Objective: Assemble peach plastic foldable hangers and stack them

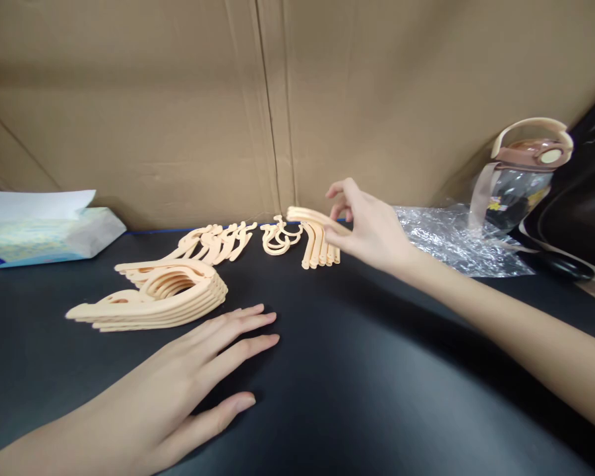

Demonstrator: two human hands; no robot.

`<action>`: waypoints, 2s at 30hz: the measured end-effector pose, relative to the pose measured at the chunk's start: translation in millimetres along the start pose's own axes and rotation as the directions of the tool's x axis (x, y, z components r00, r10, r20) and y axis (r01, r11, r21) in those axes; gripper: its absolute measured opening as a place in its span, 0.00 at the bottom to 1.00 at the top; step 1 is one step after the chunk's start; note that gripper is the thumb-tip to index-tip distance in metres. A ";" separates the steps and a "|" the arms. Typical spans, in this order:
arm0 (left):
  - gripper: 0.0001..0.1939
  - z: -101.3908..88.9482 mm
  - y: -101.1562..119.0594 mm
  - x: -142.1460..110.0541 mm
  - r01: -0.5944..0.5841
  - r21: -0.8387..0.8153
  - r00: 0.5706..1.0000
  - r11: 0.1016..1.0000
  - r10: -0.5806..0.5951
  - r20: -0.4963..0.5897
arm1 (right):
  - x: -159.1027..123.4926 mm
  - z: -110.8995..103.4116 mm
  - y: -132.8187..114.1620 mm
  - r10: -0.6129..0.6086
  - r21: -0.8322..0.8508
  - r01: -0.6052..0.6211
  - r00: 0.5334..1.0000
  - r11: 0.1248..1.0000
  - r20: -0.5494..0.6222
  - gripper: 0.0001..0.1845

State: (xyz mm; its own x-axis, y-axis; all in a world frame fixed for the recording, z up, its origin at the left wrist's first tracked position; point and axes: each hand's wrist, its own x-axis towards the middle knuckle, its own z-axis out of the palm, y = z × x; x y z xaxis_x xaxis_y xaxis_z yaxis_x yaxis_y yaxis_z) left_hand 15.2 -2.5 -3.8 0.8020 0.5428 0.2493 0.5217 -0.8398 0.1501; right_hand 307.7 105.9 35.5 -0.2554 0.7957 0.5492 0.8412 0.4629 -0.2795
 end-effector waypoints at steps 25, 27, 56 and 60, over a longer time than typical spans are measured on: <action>0.20 3.1 -1.9 7.9 0.040 0.313 0.956 0.949 0.054 -0.287 | -45.5 28.2 -45.0 -0.503 0.182 0.474 0.848 0.861 0.169 0.12; 0.20 2.4 -2.7 9.1 0.029 0.327 0.960 0.944 0.065 -0.274 | -45.6 27.0 -45.8 -0.513 0.175 0.487 0.841 0.856 0.170 0.11; 0.19 3.3 -3.1 8.4 0.054 0.338 0.961 0.939 0.043 -0.273 | -27.9 22.0 -33.8 -0.466 0.173 0.436 0.857 0.883 0.219 0.15; 0.19 3.4 -3.2 7.3 0.035 0.327 0.966 0.944 0.052 -0.251 | -8.5 22.5 -29.4 -0.442 -0.044 0.467 0.860 0.883 0.254 0.09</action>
State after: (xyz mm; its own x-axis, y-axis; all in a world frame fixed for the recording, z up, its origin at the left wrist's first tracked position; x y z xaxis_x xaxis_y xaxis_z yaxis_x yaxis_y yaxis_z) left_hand 20.4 4.2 -5.7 0.7290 0.4788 0.4892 0.6155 -0.7712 -0.1625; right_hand 274.4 94.3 21.3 -0.7128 0.5789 0.3959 0.6446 0.7633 0.0444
